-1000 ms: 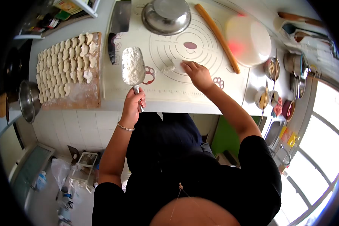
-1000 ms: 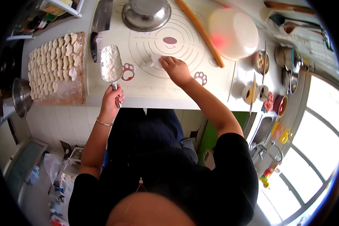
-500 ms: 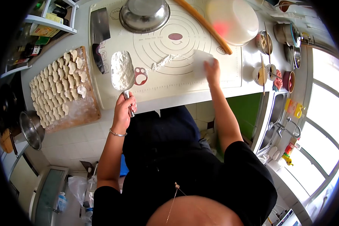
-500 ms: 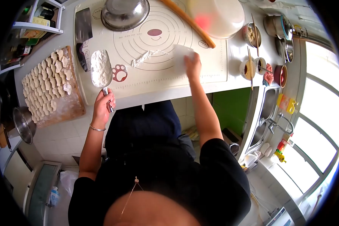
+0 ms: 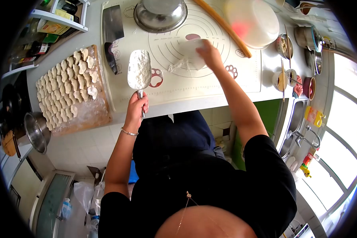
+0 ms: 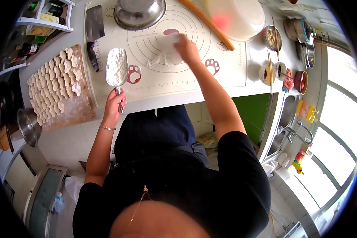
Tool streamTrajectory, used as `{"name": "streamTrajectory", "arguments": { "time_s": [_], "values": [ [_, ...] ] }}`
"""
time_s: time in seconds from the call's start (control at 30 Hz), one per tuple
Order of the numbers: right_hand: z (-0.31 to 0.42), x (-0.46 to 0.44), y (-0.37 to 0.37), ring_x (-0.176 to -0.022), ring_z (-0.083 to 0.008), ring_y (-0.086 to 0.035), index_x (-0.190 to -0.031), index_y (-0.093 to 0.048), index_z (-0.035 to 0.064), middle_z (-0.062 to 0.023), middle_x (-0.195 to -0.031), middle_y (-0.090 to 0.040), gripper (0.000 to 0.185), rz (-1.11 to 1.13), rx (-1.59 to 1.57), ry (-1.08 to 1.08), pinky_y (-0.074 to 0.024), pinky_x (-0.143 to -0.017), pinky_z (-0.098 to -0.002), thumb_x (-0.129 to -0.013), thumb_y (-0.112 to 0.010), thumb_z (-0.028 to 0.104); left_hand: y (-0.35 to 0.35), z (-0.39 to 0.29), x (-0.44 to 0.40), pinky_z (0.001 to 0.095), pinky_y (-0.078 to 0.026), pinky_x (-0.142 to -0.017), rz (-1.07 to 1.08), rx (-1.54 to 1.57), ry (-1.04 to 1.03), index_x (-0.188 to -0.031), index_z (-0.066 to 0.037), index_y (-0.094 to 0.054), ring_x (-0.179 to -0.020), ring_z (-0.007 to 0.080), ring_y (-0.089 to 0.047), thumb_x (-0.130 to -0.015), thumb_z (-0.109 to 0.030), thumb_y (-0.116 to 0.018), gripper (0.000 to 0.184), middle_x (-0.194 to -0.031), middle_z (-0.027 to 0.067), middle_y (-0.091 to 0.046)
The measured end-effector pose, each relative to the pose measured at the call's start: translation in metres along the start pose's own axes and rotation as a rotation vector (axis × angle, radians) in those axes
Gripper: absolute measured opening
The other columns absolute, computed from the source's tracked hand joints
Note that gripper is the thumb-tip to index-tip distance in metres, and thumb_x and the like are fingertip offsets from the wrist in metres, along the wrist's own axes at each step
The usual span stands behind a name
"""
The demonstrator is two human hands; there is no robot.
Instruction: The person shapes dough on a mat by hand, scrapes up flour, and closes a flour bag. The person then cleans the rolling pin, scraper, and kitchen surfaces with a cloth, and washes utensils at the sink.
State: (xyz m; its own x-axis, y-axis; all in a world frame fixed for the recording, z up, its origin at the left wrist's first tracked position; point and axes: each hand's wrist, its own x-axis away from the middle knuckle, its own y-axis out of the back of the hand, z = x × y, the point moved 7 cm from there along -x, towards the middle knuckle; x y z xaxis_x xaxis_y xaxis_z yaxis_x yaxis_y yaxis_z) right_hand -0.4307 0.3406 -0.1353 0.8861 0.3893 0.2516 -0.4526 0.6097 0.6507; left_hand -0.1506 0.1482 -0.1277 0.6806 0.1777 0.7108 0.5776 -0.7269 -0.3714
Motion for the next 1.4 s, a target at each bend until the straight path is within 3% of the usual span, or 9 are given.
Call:
{"name": "streamTrajectory", "arguments": {
  "time_s": [0.1,0.17,0.37,0.6,0.67,0.83,0.9,1.1,1.4],
  "values": [
    [0.03,0.026,-0.029,-0.086,-0.0382,-0.06,-0.117,-0.051,0.009,-0.0208,-0.089,-0.064,0.038,0.155,0.088,0.126,-0.0467,-0.077,-0.0429,-0.083,-0.061,0.024,0.005,-0.005,0.001,0.0208,-0.033,-0.046,-0.015,-0.075,-0.01,-0.088,-0.008,-0.046,-0.051,0.0047,-0.039,-0.087,-0.009,-0.05,0.005,-0.067,-0.0019,-0.044],
    [0.016,0.035,-0.021,-0.08,-0.0322,-0.062,-0.116,-0.051,0.0086,-0.0191,-0.085,-0.063,0.037,0.144,-0.096,0.006,-0.0482,-0.073,-0.0385,-0.084,-0.061,0.023,0.015,-0.004,0.0,0.0207,-0.031,-0.044,-0.025,-0.136,0.005,-0.086,-0.008,-0.046,-0.049,0.0043,-0.037,-0.087,-0.009,-0.051,0.005,-0.064,-0.0032,-0.042],
    [-0.046,0.061,0.045,-0.073,-0.0126,-0.057,-0.114,-0.048,-0.0032,-0.0093,-0.089,-0.062,0.03,-0.199,-0.34,-0.26,-0.0479,-0.066,-0.0254,-0.087,-0.056,0.008,0.029,-0.007,-0.008,0.0191,-0.027,-0.042,-0.048,-0.376,0.015,-0.091,-0.009,-0.049,-0.047,0.002,-0.034,-0.089,-0.014,-0.052,0.007,-0.063,-0.006,-0.041],
    [-0.063,0.08,0.028,-0.084,-0.0356,-0.061,-0.119,-0.044,-0.0037,-0.0248,-0.097,-0.061,0.045,-0.187,0.02,-0.168,-0.0468,-0.074,-0.0404,-0.085,-0.059,0.022,0.029,-0.024,-0.016,0.0268,-0.042,-0.051,-0.078,-0.601,-0.12,-0.098,-0.002,-0.051,-0.057,0.0124,-0.05,-0.087,-0.013,-0.055,0.016,-0.074,0.0022,-0.052],
    [-0.043,0.084,0.021,-0.087,-0.0413,-0.06,-0.119,-0.045,0.0005,-0.0273,-0.094,-0.062,0.045,-0.142,0.151,-0.127,-0.0463,-0.075,-0.0449,-0.085,-0.059,0.027,-0.004,-0.072,0.03,0.0363,-0.048,-0.071,-0.416,-1.457,-0.926,-0.11,0.0,-0.051,-0.079,0.0255,-0.058,-0.087,-0.009,-0.053,0.024,-0.092,0.0112,-0.058],
    [-0.044,0.084,0.047,-0.079,-0.0372,-0.063,-0.116,-0.047,0.0017,-0.0206,-0.082,-0.065,0.043,-0.183,0.18,-0.159,-0.0478,-0.07,-0.0428,-0.085,-0.06,0.028,-0.075,-0.028,0.051,0.0406,-0.034,-0.102,0.047,-1.023,-0.908,-0.133,0.003,-0.036,-0.123,0.0361,-0.042,-0.089,-0.007,-0.048,0.047,-0.129,0.0212,-0.047],
    [-0.041,0.085,0.048,-0.078,-0.0364,-0.063,-0.115,-0.049,0.0019,-0.0191,-0.08,-0.065,0.041,-0.239,0.201,-0.112,-0.0479,-0.069,-0.042,-0.084,-0.06,0.027,-0.092,-0.012,0.018,0.0416,-0.025,-0.109,-0.074,-0.98,-0.885,-0.139,0.006,-0.024,-0.134,0.0382,-0.027,-0.089,-0.009,-0.048,0.057,-0.142,0.0242,-0.031],
    [-0.011,0.068,-0.003,-0.077,-0.0374,-0.063,-0.116,-0.049,0.004,-0.0199,-0.079,-0.065,0.04,-0.116,0.105,-0.069,-0.048,-0.069,-0.0427,-0.083,-0.06,0.024,-0.11,-0.004,-0.061,0.0428,-0.02,-0.111,-0.258,-1.0,-0.97,-0.142,0.006,-0.015,-0.136,0.0399,-0.021,-0.093,-0.013,-0.041,0.059,-0.147,0.0248,-0.02],
    [0.012,0.079,-0.061,-0.069,-0.037,-0.062,-0.116,-0.048,0.0026,-0.0205,-0.073,-0.063,0.041,-0.044,-0.127,-0.089,-0.0479,-0.062,-0.0428,-0.083,-0.061,0.024,-0.115,-0.009,-0.083,0.0391,-0.013,-0.114,-0.027,-0.214,-0.85,-0.145,0.0,-0.012,-0.14,0.0278,-0.016,-0.1,-0.027,-0.029,0.055,-0.152,0.0154,-0.015]
  ]
}}
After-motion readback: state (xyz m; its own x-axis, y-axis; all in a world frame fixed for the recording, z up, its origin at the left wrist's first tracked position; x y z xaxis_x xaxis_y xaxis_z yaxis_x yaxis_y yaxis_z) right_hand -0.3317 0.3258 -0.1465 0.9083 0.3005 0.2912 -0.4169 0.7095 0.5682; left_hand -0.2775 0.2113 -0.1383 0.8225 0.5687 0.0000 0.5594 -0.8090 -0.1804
